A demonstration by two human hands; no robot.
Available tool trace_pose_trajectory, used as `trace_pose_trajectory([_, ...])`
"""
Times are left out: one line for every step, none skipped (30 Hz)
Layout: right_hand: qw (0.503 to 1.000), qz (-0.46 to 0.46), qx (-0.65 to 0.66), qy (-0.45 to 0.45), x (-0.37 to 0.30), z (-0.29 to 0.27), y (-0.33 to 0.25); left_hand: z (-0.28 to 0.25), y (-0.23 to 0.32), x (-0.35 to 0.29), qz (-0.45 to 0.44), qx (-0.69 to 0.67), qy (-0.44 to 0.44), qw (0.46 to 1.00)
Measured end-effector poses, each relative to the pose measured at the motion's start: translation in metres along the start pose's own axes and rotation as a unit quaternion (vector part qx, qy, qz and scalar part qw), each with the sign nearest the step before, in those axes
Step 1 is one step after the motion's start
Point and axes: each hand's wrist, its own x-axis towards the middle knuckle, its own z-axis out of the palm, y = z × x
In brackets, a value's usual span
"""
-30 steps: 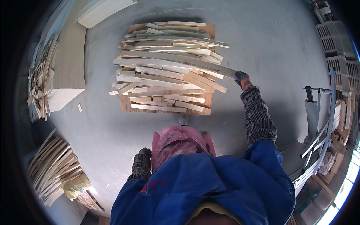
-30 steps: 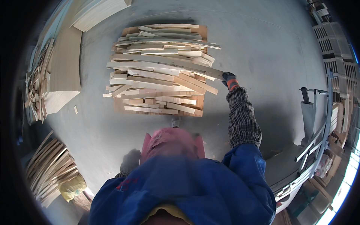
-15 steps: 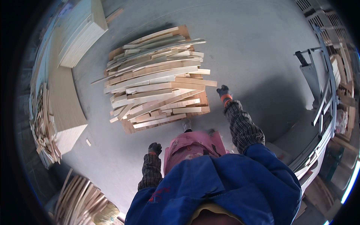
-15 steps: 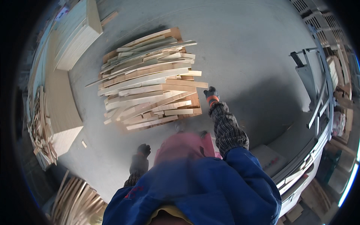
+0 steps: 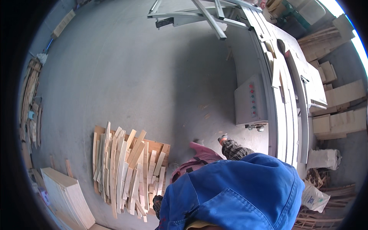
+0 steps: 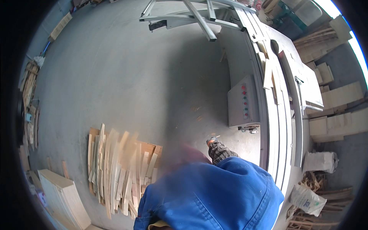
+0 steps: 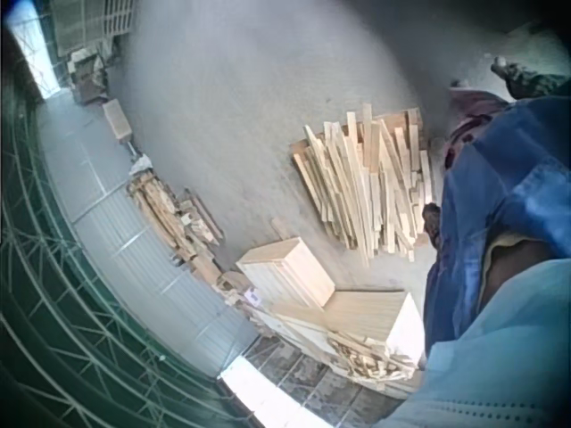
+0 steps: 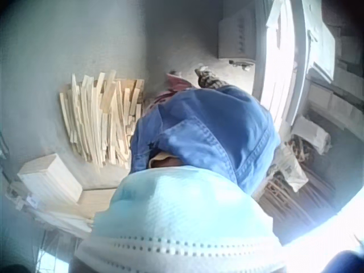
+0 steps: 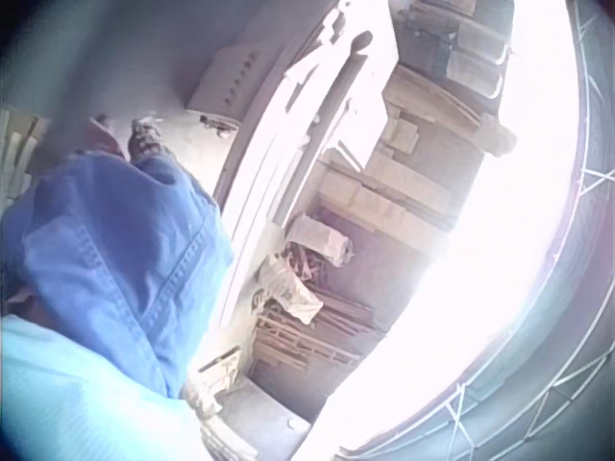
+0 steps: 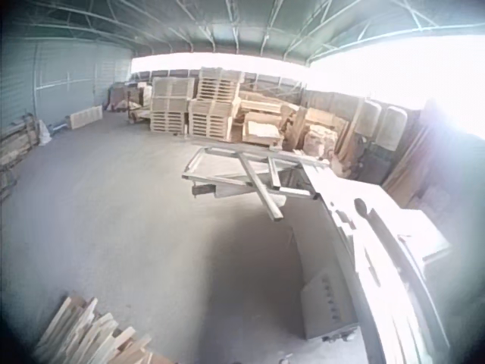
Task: The person feeds wooden planks into a table saw, cuts them, and stacks the cut pieces on a nearby pallet. The person repeats this process multiple times, handling each plank individually and arranging the cut pieces in a pile.
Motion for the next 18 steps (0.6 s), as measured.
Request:
trace_pose_trajectory([0.998, -0.011, 0.064, 0.018, 0.004, -0.006, -0.003, 0.016, 0.005, 0.000, 0.012, 0.005, -0.007, 1.000])
trace_pose_trajectory([0.991, -0.019, 0.127, 0.035, -0.002, -0.022, -0.010, 0.036, 0.010, 0.003, 0.023, 0.012, -0.018, 1.000])
trace_pose_trajectory([0.980, -0.021, 0.190, 0.054, -0.004, -0.040, -0.008, 0.058, 0.013, 0.007, 0.032, 0.024, -0.036, 0.999])
trace_pose_trajectory([0.963, -0.022, 0.262, 0.065, -0.001, -0.055, -0.004, 0.088, 0.021, 0.008, 0.041, 0.037, -0.057, 0.997])
trace_pose_trajectory([0.951, -0.036, 0.295, 0.087, 0.006, -0.072, 0.001, 0.119, 0.026, 0.016, 0.048, 0.045, -0.085, 0.994])
trace_pose_trajectory([0.937, -0.049, 0.327, 0.110, 0.010, -0.089, 0.007, 0.151, 0.032, 0.024, 0.052, 0.054, -0.116, 0.990])
trace_pose_trajectory([0.930, -0.056, 0.345, 0.115, 0.013, -0.105, 0.007, 0.184, 0.036, 0.032, 0.060, 0.057, -0.144, 0.986])
trace_pose_trajectory([0.922, -0.057, 0.365, 0.121, 0.017, -0.120, 0.016, 0.220, 0.042, 0.038, 0.064, 0.066, -0.170, 0.981])
trace_pose_trajectory([0.913, -0.057, 0.384, 0.126, 0.019, -0.133, 0.022, 0.257, 0.051, 0.044, 0.069, 0.075, -0.200, 0.975])
trace_pose_trajectory([0.907, -0.067, 0.396, 0.123, 0.024, -0.143, 0.022, 0.289, 0.059, 0.051, 0.081, 0.073, -0.232, 0.966])
trace_pose_trajectory([0.902, -0.072, 0.407, 0.123, 0.030, -0.151, 0.024, 0.322, 0.067, 0.059, 0.087, 0.073, -0.263, 0.958])
trace_pose_trajectory([0.896, -0.077, 0.419, 0.123, 0.036, -0.157, 0.026, 0.358, 0.078, 0.067, 0.095, 0.076, -0.303, 0.945])
trace_pose_trajectory([0.890, -0.058, 0.430, 0.138, 0.046, -0.159, 0.035, 0.403, 0.079, 0.069, 0.106, 0.108, -0.291, 0.945])
trace_pose_trajectory([0.881, -0.051, 0.450, 0.138, 0.055, -0.161, 0.038, 0.447, 0.083, 0.072, 0.130, 0.138, -0.284, 0.940])
trace_pose_trajectory([0.872, -0.044, 0.468, 0.136, 0.065, -0.160, 0.041, 0.486, 0.087, 0.075, 0.152, 0.162, -0.280, 0.934])
trace_pose_trajectory([0.863, -0.036, 0.485, 0.138, 0.074, -0.162, 0.044, 0.526, 0.090, 0.080, 0.174, 0.185, -0.279, 0.926])
trace_pose_trajectory([0.867, -0.028, 0.472, 0.160, 0.086, -0.164, 0.054, 0.579, 0.088, 0.084, 0.198, 0.213, -0.294, 0.910])
trace_pose_trajectory([0.859, -0.015, 0.494, 0.136, 0.088, -0.172, 0.047, 0.610, 0.093, 0.091, 0.230, 0.235, -0.289, 0.899])
